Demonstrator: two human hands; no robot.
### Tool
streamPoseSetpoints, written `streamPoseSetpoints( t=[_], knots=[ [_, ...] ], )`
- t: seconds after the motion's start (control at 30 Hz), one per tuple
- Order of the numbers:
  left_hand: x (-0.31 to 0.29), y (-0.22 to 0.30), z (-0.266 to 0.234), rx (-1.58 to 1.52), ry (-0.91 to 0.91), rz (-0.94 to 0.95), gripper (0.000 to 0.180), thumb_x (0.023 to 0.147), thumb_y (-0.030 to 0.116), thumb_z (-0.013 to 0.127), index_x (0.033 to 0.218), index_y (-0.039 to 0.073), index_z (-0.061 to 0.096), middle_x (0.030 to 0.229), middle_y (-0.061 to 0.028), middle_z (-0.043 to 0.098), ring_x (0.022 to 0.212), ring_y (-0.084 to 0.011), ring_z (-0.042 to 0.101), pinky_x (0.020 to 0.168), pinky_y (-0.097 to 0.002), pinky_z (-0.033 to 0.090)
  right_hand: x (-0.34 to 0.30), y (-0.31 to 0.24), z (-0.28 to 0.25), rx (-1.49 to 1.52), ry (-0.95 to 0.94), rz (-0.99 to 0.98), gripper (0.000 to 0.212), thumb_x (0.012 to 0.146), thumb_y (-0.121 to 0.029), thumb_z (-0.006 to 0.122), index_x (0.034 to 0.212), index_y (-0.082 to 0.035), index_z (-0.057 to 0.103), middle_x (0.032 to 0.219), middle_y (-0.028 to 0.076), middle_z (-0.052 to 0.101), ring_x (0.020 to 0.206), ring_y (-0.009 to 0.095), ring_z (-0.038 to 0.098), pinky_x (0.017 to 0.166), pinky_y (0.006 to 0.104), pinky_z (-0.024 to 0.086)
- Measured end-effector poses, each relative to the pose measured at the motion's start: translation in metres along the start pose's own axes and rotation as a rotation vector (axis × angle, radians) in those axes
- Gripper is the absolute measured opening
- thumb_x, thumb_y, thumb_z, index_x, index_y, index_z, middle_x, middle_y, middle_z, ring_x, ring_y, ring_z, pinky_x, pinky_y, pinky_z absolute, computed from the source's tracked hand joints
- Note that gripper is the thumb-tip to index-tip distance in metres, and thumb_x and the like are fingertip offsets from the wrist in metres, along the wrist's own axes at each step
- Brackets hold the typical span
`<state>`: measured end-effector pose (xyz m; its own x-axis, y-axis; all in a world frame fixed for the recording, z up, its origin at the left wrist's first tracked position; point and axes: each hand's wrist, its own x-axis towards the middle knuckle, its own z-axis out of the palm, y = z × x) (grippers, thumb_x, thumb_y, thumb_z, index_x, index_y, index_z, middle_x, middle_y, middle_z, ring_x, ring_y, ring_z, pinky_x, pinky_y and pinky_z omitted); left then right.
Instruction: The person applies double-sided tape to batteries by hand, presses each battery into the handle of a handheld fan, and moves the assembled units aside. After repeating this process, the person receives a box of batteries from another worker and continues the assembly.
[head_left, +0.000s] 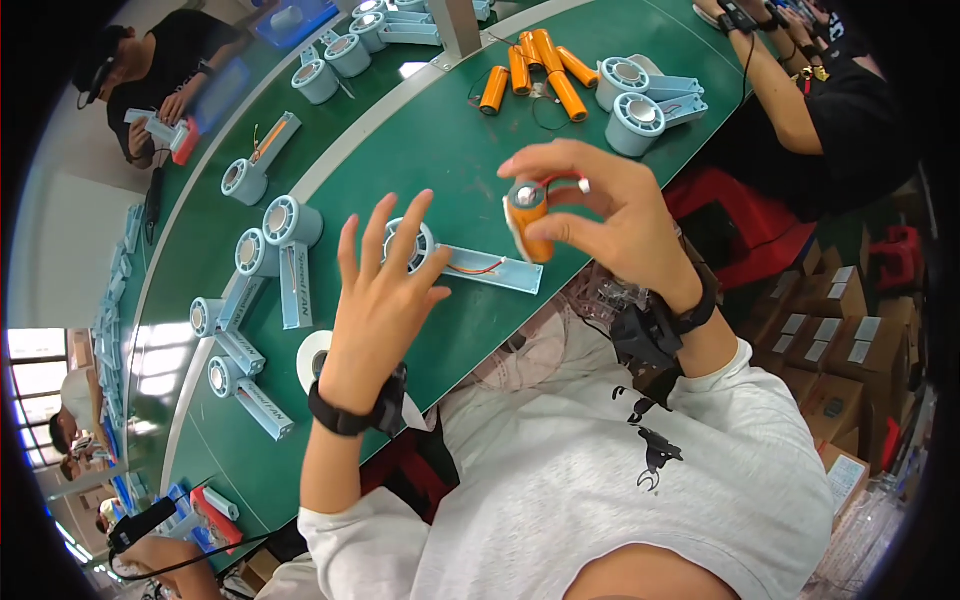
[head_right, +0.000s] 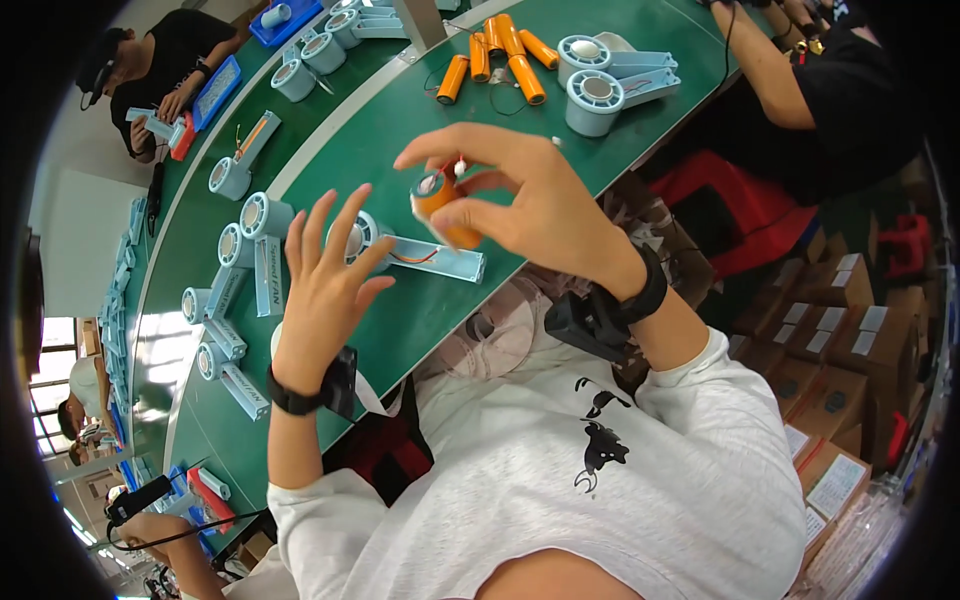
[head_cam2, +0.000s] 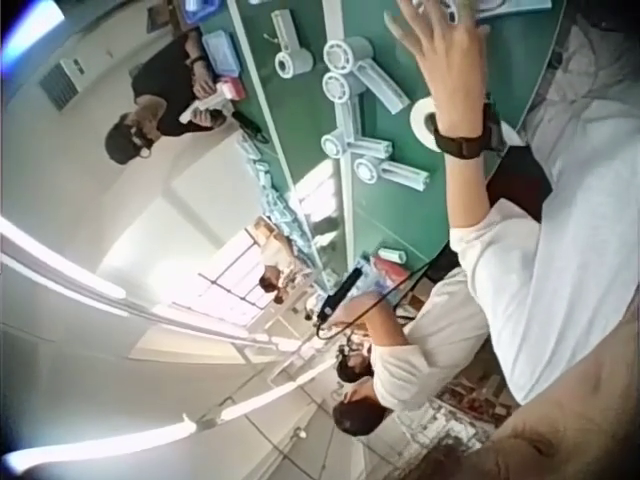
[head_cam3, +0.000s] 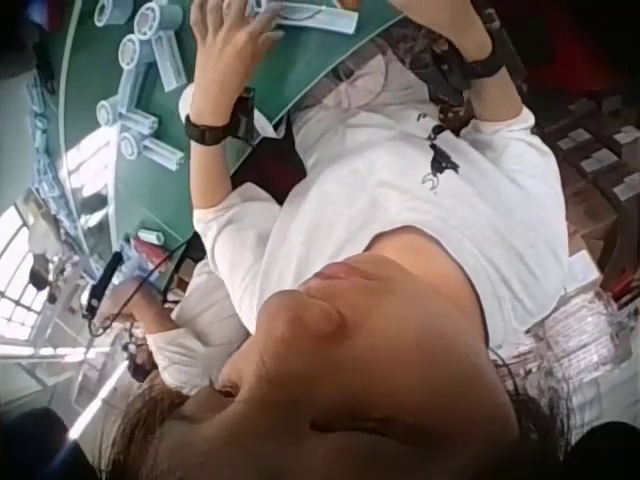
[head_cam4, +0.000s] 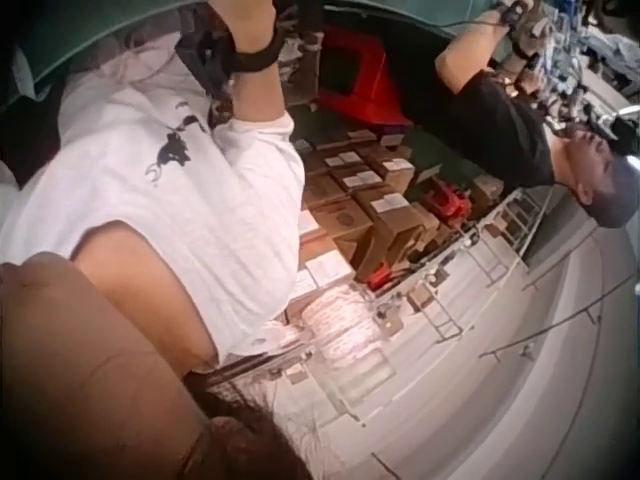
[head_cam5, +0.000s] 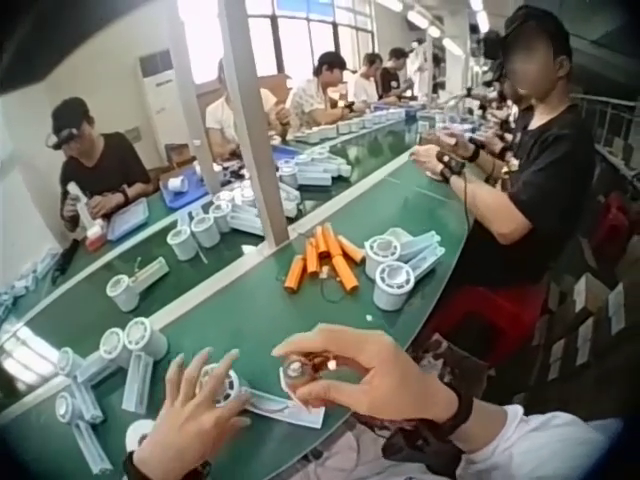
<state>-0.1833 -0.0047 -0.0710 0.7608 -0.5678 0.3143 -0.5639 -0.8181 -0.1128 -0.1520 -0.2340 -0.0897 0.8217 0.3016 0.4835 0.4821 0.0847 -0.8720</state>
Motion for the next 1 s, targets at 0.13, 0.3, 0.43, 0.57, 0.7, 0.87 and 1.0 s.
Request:
streamPoseSetpoints(
  t=[0.13, 0.3, 0.43, 0.57, 0.7, 0.87, 1.0],
  knots=[
    [0.004, -0.014, 0.024, -0.115, -0.065, 0.109, 0.021, 0.068, 0.007, 0.068, 0.087, 0.009, 0.059, 0.125, -0.0074, 0.046, 0.119, -0.032, 0.038, 0.097, -0.0432, 0.031, -0.013, 0.011, 0.006, -0.062, -0.056, -0.18, 0.028, 0.068, 0.009, 0.066, 0.094, 0.0, 0.061, 0.096, 0.009, 0.057, 0.085, 0.014, 0.057, 0.073, 0.0276, 0.049],
    [-0.002, -0.021, 0.029, -0.376, -0.029, 0.063, 0.01, 0.077, 0.007, 0.06, 0.084, 0.004, 0.054, 0.117, -0.0078, 0.051, 0.116, -0.0315, 0.04, 0.096, -0.0413, 0.031, -0.024, 0.017, 0.023, -0.229, -0.037, -0.294, 0.025, 0.068, 0.009, 0.066, 0.09, -0.001, 0.061, 0.09, 0.008, 0.057, 0.076, 0.015, 0.056, 0.064, 0.0272, 0.047],
    [-0.002, -0.023, 0.03, -0.401, 0.019, 0.076, 0.009, 0.082, 0.002, 0.053, 0.091, 0.002, 0.052, 0.108, -0.0086, 0.053, 0.111, -0.03, 0.044, 0.093, -0.041, 0.031, -0.024, 0.024, 0.036, -0.423, -0.05, -0.382, 0.021, 0.068, 0.007, 0.066, 0.087, 0.0, 0.06, 0.083, 0.008, 0.054, 0.071, 0.018, 0.054, 0.06, 0.0281, 0.045],
    [-0.004, -0.019, 0.032, -0.416, 0.088, 0.048, 0.014, 0.083, -0.002, 0.048, 0.097, 0.001, 0.05, 0.101, -0.0096, 0.053, 0.105, -0.0292, 0.047, 0.092, -0.0404, 0.032, -0.016, 0.018, 0.043, -0.711, -0.209, -0.4, 0.015, 0.07, 0.003, 0.064, 0.085, 0.0, 0.059, 0.078, 0.008, 0.051, 0.069, 0.022, 0.052, 0.058, 0.0294, 0.045],
    [-0.007, -0.015, 0.032, -0.534, 0.115, -0.084, 0.016, 0.084, -0.002, 0.046, 0.1, 0.001, 0.049, 0.098, -0.0109, 0.052, 0.102, -0.0291, 0.047, 0.092, -0.0389, 0.032, 0.001, 0.017, 0.052, -0.824, -0.437, -0.336, 0.018, 0.073, -0.001, 0.061, 0.09, -0.001, 0.057, 0.079, 0.009, 0.05, 0.07, 0.025, 0.051, 0.06, 0.0303, 0.045],
    [-0.006, -0.019, 0.027, -0.736, 0.004, -0.26, 0.019, 0.084, 0.0, 0.049, 0.103, 0.001, 0.049, 0.101, -0.0116, 0.052, 0.101, -0.0283, 0.046, 0.092, -0.037, 0.032, 0.041, 0.022, 0.049, -0.702, -0.85, 0.111, 0.032, 0.074, -0.001, 0.058, 0.106, -0.003, 0.053, 0.09, 0.008, 0.054, 0.076, 0.023, 0.053, 0.067, 0.0297, 0.045],
    [-0.007, -0.023, 0.02, -0.993, -0.025, -0.33, 0.031, 0.076, 0.0, 0.058, 0.106, 0.001, 0.049, 0.106, -0.0113, 0.051, 0.103, -0.0284, 0.045, 0.092, -0.0365, 0.032, 0.021, 0.066, 0.045, -0.192, -0.702, 0.177, 0.038, 0.075, -0.002, 0.057, 0.113, -0.004, 0.051, 0.096, 0.006, 0.055, 0.078, 0.018, 0.055, 0.068, 0.0291, 0.045]
  ],
)
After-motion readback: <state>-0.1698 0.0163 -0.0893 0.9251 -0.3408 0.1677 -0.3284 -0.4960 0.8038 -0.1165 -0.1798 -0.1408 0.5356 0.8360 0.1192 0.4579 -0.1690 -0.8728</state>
